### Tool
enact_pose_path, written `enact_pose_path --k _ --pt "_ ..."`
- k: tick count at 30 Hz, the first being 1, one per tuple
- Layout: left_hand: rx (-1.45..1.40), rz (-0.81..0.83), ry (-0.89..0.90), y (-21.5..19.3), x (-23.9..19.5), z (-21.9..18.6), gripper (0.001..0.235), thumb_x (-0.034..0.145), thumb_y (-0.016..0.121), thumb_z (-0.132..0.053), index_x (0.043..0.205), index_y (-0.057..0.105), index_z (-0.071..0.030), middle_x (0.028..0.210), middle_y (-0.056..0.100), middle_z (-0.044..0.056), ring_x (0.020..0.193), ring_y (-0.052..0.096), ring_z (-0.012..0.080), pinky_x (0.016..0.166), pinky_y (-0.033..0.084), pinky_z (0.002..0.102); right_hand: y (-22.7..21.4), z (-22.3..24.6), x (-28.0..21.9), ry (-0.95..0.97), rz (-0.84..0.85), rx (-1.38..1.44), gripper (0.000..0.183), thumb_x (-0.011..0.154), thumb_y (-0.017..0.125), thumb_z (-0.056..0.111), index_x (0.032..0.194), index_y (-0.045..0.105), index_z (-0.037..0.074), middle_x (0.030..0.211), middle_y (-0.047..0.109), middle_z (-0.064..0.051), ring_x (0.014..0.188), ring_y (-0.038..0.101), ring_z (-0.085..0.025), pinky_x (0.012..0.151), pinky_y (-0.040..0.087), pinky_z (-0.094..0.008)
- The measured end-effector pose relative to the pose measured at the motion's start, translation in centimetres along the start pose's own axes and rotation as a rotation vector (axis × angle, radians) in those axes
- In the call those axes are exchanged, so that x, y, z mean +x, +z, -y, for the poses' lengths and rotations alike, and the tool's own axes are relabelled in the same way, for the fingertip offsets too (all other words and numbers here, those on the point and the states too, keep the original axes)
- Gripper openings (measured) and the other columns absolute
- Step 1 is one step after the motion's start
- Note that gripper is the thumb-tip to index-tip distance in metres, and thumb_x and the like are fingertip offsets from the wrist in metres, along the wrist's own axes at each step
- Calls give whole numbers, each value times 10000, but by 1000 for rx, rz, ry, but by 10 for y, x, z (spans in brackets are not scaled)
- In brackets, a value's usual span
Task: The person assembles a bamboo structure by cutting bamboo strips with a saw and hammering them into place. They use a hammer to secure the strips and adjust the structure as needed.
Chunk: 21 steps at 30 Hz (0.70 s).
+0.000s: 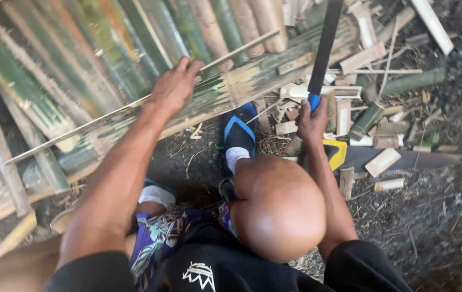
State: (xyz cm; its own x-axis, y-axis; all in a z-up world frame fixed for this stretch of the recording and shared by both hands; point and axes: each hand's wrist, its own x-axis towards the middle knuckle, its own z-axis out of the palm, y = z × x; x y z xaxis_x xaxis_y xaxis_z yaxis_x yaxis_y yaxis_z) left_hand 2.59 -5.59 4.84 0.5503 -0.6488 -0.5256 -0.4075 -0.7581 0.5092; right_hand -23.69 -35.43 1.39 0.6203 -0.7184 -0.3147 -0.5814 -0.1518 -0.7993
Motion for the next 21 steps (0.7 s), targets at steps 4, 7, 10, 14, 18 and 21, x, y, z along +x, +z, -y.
enact_pose_path --k 4,7,10,14,18,21 --pt "-116 128 -63 -62 -6 -62 516 1192 332 -364 963 680 -59 720 758 180 622 702 280 807 530 368 -2 -16 -14 65 -214 220 225 1093 608 199 1126 437 57 681 536 -27 519 531 -107 449 438 -294" --pt "562 88 164 -83 6 -119 250 1060 445 -195 1242 595 -111 660 684 134 558 711 312 481 579 465 -18 -14 -27 -17 -218 63 196 1097 582 174 1182 462 44 729 593 -46 592 599 -127 504 478 -306" --pt "690 -82 314 -96 26 -154 294 994 500 -147 1206 674 -254 752 741 125 684 740 337 500 569 457 -31 -11 -35 -38 -106 -89 249 1071 557 180 1254 466 37 763 652 -103 641 670 -206 548 510 -369" --pt "809 -42 355 -106 52 -196 237 979 535 -148 1139 697 -214 849 766 91 775 765 301 558 581 440 -31 -11 -28 -42 -134 -245 290 1053 589 232 1249 500 38 805 683 -223 709 685 -404 616 507 -489" --pt "859 14 346 -115 59 -221 231 976 540 -183 1141 694 -227 872 772 57 795 766 284 572 584 423 -37 -13 -23 11 -108 -229 286 1056 585 268 1208 506 39 806 684 -250 741 689 -459 650 508 -522" --pt "872 -3 373 -111 67 -231 240 986 537 -161 1158 693 -221 873 778 57 786 769 278 572 578 414 -46 -11 -15 34 -87 -230 303 1055 571 263 1249 507 39 813 681 -247 733 697 -448 637 513 -524"
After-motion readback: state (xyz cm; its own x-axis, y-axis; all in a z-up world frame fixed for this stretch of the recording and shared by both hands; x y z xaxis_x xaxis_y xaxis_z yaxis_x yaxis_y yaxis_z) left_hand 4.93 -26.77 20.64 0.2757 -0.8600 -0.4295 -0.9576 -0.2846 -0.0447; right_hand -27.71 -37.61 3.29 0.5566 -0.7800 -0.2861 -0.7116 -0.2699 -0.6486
